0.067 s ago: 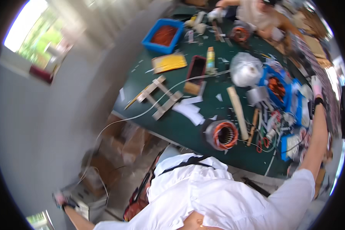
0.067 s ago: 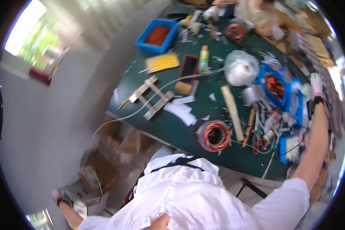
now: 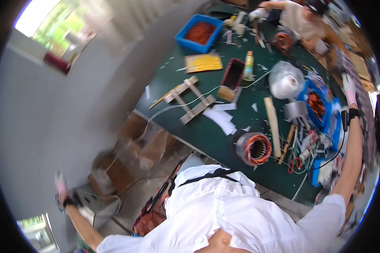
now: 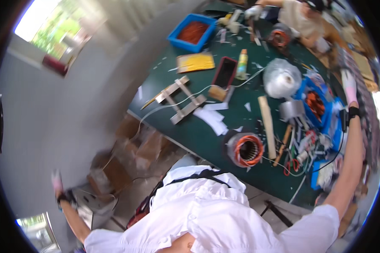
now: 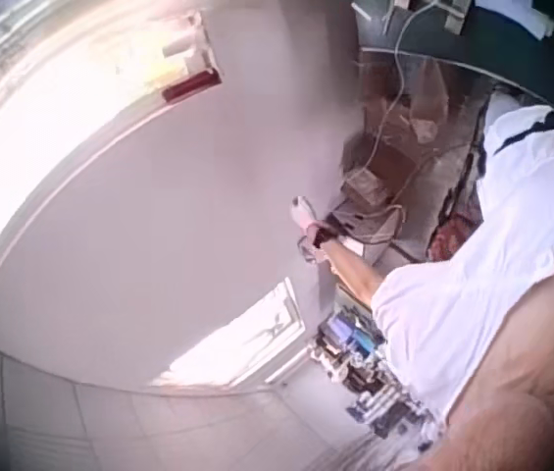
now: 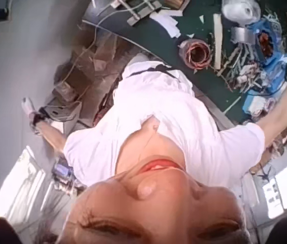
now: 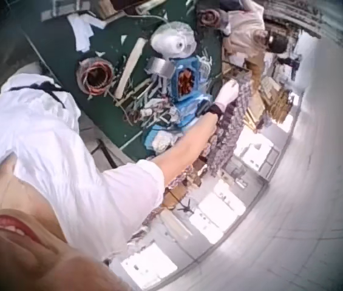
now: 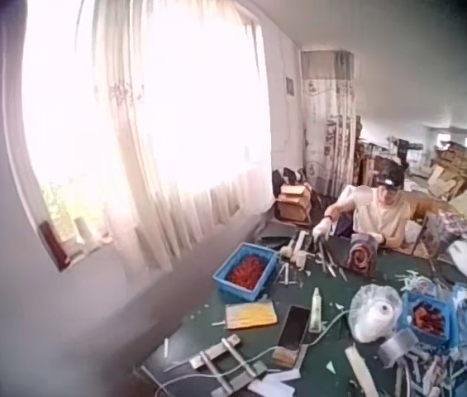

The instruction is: Winding and securing copper wire in a motor stator using thread and scissors.

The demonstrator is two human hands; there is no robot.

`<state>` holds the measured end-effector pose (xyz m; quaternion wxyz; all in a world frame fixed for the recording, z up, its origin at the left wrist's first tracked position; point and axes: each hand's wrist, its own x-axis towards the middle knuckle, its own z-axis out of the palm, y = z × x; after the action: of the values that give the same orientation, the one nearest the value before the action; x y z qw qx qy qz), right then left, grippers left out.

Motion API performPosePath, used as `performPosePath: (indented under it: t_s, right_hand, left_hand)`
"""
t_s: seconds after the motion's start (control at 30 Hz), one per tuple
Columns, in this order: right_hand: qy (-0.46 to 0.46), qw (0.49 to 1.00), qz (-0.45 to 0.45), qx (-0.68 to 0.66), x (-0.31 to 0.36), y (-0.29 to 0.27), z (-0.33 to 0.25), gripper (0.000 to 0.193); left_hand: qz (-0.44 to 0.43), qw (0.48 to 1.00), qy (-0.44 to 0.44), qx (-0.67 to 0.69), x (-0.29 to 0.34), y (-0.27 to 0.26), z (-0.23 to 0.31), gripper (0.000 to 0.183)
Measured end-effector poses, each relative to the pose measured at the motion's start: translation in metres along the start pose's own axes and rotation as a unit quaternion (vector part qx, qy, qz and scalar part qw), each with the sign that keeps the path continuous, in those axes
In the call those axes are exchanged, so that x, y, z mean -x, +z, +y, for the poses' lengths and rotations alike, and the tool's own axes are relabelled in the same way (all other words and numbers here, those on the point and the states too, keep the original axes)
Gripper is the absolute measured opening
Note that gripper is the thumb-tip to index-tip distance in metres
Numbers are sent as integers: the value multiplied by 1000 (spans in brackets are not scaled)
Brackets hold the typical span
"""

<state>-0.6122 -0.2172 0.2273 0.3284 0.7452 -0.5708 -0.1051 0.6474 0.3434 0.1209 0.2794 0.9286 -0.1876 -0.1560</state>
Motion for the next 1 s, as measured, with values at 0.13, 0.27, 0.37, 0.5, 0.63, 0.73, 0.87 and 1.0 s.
performPosePath:
  t_s: [0.13,0.27,0.37,0.5,0.63,0.73,0.87,1.0]
  right_hand:
    - [-122,757,-17,-641,-119,-264,-382,25]
    - [-389,678,143,-607,-70,-399,-554,54]
    - [-273,717,319,-557,-77,-426,-600,22]
    - [-181,808,463,-316,-131,-382,-516,8]
    - [34,926,301,-225,-157,-237,-332,25]
    - [126,905,291,-285,-110,-88,-159,31]
    - [316,936,94,-124,56,15,95,46]
    - [238,911,-329,70,159,126,44,58]
  left_hand:
    - [-174,956,235,-24,168,116,301,20]
    - [-303,875,378,-14,241,175,399,18]
    - [-207,849,487,18,254,178,414,19]
    - [-25,911,411,-14,176,130,357,20]
    - [162,914,300,-218,88,76,214,21]
    - [147,964,107,-195,29,31,89,22]
    - [150,948,-17,-281,-24,53,-70,25]
    - [-7,720,-87,-688,25,-90,-114,34]
